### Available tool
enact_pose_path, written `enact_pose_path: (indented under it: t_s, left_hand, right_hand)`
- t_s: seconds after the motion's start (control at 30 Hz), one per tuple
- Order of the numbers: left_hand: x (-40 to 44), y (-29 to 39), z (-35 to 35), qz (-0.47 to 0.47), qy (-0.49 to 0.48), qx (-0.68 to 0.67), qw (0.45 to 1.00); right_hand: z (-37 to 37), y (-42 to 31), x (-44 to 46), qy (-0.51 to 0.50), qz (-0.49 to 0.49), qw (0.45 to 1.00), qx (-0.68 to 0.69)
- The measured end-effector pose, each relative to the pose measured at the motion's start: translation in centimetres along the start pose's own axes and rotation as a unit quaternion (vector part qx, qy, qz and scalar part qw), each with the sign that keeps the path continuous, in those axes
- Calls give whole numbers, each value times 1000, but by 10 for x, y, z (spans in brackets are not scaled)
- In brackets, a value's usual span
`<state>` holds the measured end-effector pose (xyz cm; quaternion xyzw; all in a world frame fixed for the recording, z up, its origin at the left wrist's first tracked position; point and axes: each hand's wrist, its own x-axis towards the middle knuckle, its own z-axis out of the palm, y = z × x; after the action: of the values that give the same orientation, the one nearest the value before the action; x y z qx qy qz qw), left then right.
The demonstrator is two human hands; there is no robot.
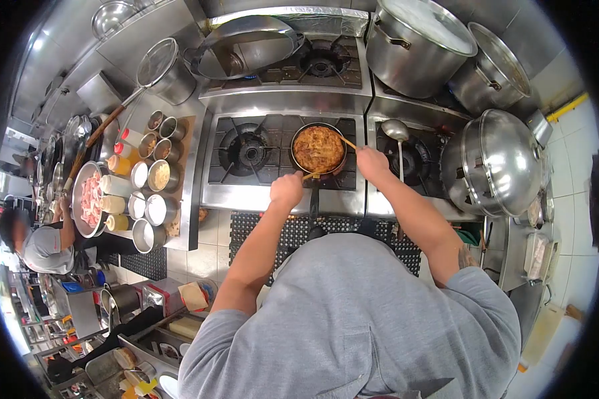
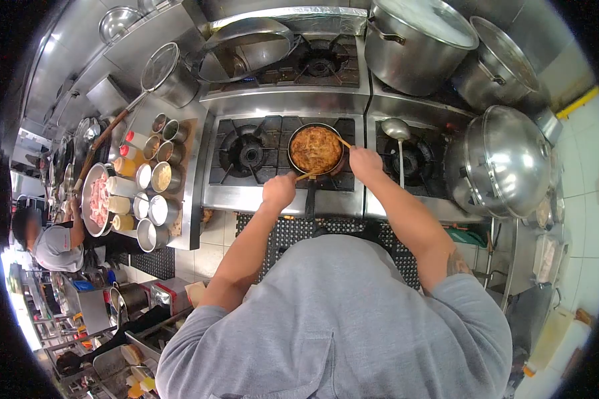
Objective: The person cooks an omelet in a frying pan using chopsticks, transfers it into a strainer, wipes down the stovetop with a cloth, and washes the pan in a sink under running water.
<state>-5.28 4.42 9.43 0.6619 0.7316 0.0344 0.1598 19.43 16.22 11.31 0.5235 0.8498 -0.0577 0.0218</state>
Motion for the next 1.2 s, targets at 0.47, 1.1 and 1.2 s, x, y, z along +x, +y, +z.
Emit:
enact_pose_path:
  t_s: [0.47, 1.1, 1.2]
  left_hand:
    - [-15, -57, -76, -53, 122, 94, 987]
    - [-125, -75, 25, -245, 119, -244, 931]
    - [-140, -77, 22, -285, 116, -265, 914]
  right_hand:
    - [-70, -26, -60, -116, -37, 991, 58]
    - [-81, -69, 19, -135, -169, 975, -52]
    - [-77, -80, 45, -121, -178, 973, -77]
